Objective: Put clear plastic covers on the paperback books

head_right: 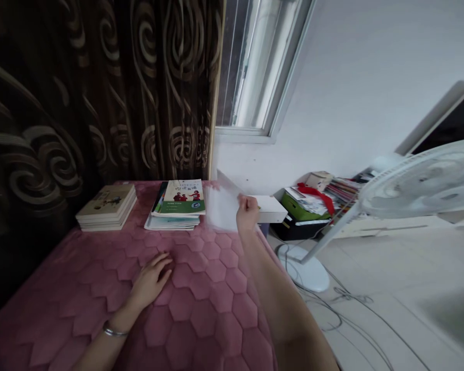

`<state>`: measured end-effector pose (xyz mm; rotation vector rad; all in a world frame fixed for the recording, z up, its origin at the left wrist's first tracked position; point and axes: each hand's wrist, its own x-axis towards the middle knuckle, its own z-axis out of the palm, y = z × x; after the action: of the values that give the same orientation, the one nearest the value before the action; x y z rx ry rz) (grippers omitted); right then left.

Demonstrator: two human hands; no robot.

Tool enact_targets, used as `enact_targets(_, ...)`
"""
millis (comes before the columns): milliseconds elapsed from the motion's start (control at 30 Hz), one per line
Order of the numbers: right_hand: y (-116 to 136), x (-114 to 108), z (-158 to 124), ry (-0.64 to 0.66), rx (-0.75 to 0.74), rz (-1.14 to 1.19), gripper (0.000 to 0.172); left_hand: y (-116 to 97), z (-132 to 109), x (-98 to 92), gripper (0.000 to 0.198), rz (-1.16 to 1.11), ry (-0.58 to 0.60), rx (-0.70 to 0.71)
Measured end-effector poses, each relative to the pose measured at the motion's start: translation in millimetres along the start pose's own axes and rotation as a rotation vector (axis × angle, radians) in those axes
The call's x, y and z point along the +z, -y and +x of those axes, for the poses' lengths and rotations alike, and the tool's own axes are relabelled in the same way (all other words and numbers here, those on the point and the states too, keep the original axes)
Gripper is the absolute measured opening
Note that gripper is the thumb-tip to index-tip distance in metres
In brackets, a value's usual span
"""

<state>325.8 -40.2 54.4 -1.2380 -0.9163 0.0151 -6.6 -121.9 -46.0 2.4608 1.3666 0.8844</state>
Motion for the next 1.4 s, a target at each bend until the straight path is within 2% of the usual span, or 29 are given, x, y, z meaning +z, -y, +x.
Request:
enact_targets(33, 14.3, -6.7, -8.2, -0.002, -0.030, -0.014, 0.023, -0.2, 0.5, 0.3, 0.025, -0.013, -0.005, -0.001)
enact_targets(100, 45.6, -21.2, -38.3, 0.055, -0.241, -0.148, 0.017, 0.5, 1.8, 1.0, 0.025, -0.059, -0.041, -0.021)
enact_targets(133, 60.7, -28.2, -59.9, 0.131, -0.335, -0.197, 0.014, 1.7, 2.5, 1.2, 0.026, -0.086, -0.077, -0.046)
enact_targets(233, 91.8, -44.6, -142.7, 0.495, -0.637, -0.269, 0.016, 9.1, 4.3, -0.7, 0.028, -0.175, -0.263, -0.210)
enact_targets(300, 97.7, -51.2, -201.0, 0.672, -0.770, -0.345, 0.020, 16.2, 4.0, -4.2, 0.025, -0.245, -0.387, -0.358)
enact_targets(367, 96.6, -55.1, -250.5, 0.788, -0.848, -0.366, 0.020, 22.7, 2.5, -7.9, 0.024, -0.303, -0.442, -0.455)
enact_targets(433, 96.4, -57.1, -282.4, 0.919, -0.839, -0.368, 0.017, 26.5, 0.5, -10.2, 0.024, -0.327, -0.436, -0.483)
enact_targets(467, 98.3, -57.3, -289.9, 0.993, -0.821, -0.368, 0.012, 27.2, -0.2, -10.7, 0.025, -0.330, -0.422, -0.480)
enact_targets(533, 105.7, -55.6, -286.5, 1.160, -0.742, -0.347, 0.005, 26.2, -0.9, -10.5, 0.024, -0.342, -0.395, -0.473)
enact_targets(600, 112.4, -50.5, -260.5, 1.288, -0.606, -0.290, 0.015, 23.2, -0.5, -10.1, 0.021, -0.339, -0.362, -0.453)
enact_targets(633, 112.6, -46.9, -241.1, 1.289, -0.504, -0.290, 0.018, 21.4, 0.0, -10.2, 0.020, -0.325, -0.339, -0.436)
enact_targets(667, 109.5, -42.9, -219.2, 1.264, -0.408, -0.303, 0.022, 19.7, 0.5, -10.5, 0.020, -0.304, -0.318, -0.419)
enact_targets(700, 102.7, -38.9, -196.4, 1.164, -0.304, -0.353, 0.026, 18.1, 1.0, -10.9, 0.019, -0.279, -0.303, -0.403)
enact_targets(800, 63.7, -31.1, -138.1, 0.788, -0.033, -0.541, 0.024, 15.2, 2.0, -12.8, 0.018, -0.225, -0.300, -0.374)
enact_targets(867, 32.6, -31.4, -118.8, 0.710, 0.107, -0.679, 0.026, 14.8, 2.2, -13.5, 0.017, -0.214, -0.307, -0.374)
enact_targets(933, 8.0, -34.9, -116.3, 0.753, 0.209, -0.697, 0.029, 14.7, 2.4, -14.0, 0.016, -0.205, -0.297, -0.375)
enact_targets(1000, -5.9, -38.5, -123.4, 0.796, 0.244, -0.668, 0.028, 12.5, 3.1, -14.8, 0.017, -0.185, -0.296, -0.364)
enact_targets(1100, -11.1, -40.2, -134.1, 0.840, 0.243, -0.633, 0.029, -0.5, 5.2, -18.4, 0.018, -0.120, -0.315, -0.308)
enact_targets(1167, -9.9, -39.5, -135.8, 0.867, 0.238, -0.615, 0.031, -18.3, 7.0, -21.5, 0.021, -0.082, -0.294, -0.251)
enact_targets(1233, -7.1, -38.2, -134.2, 0.882, 0.235, -0.586, 0.031, -42.4, 8.9, -23.1, 0.022, -0.098, -0.210, -0.184)
enact_targets(1300, -2.4, -36.9, -132.1, 0.882, 0.233, -0.555, 0.031, -69.0, 10.8, -21.1, 0.021, -0.190, -0.056, -0.136)
enact_targets(1367, 4.7, -35.8, -131.5, 0.871, 0.258, -0.439, 0.030, -93.1, 12.5, -15.2, 0.020, -0.297, 0.105, -0.178)
enact_targets(1400, 9.1, -35.3, -132.2, 0.872, 0.285, -0.343, 0.031, -102.9, 13.3, -11.2, 0.025, -0.345, 0.160, -0.247)
